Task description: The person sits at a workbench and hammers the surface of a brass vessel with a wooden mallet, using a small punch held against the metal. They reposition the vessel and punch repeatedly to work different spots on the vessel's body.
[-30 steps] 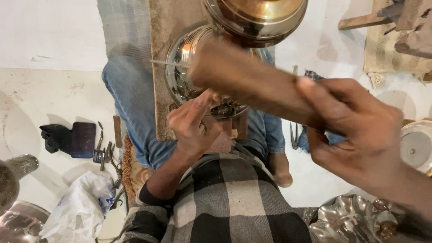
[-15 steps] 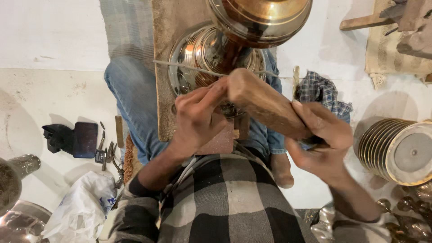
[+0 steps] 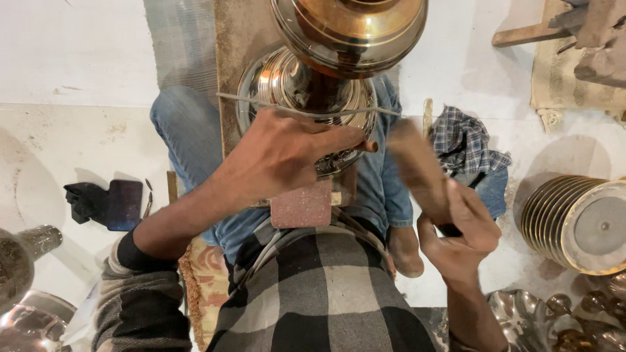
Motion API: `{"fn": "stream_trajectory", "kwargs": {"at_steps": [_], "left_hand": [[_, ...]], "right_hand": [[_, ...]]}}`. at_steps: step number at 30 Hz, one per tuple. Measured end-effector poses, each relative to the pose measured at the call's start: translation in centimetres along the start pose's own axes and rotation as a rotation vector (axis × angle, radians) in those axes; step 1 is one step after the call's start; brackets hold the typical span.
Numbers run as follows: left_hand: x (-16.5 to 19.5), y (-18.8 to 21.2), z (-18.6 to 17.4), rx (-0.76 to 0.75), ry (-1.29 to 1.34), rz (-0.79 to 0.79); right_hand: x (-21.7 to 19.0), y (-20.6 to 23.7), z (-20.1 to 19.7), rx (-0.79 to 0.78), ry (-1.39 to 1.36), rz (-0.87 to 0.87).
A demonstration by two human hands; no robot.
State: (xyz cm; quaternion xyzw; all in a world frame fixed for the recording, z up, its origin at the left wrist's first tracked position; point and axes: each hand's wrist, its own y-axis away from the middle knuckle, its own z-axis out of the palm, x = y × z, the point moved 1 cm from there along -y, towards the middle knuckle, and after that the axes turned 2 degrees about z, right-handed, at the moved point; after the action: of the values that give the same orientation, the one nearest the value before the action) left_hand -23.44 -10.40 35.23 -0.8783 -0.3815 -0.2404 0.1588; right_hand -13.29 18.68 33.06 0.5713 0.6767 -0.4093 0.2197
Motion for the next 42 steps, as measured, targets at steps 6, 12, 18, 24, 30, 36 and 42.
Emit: {"fn": "stream_trajectory", "kwargs": {"at_steps": [6,12,18,24,30,36,42], "left_hand": [[0.5,1.6,1.8,0.449,0.158,0.037],[1.4,3.6,6.0,0.681,0.076,-0.273],[2.4,3.7,7.7,0.939,0.064,-0.350],[2.8,3.5,7.4,0.999,0.074,-0.389],[2.9,3.0,8.1,1.077,0.095,-0.426],[2.9,3.3,7.9,1.008,0.041,-0.407],[2.2,3.2,6.7,0.849,0.156,-0.303]], "right_hand": [[-2.7,-3.2,-1.7,-0.135,0.182,-0.033],[-7.1,-10.1,-3.4,-0.405,0.378,-0.388],[-11.2,-15.4,-3.7,-0.788,0.653,-0.535],[-12.1,-16.2,-2.8,-0.806,0.773,-0.636],[-12.0,-16.1,-2.2,-0.625,0.402,-0.560],[-11.3,-16.1,-3.7,-0.769,0.642,-0.706],[-10.7,-15.3,-4.3,-0.783,0.738,-0.560]]}}
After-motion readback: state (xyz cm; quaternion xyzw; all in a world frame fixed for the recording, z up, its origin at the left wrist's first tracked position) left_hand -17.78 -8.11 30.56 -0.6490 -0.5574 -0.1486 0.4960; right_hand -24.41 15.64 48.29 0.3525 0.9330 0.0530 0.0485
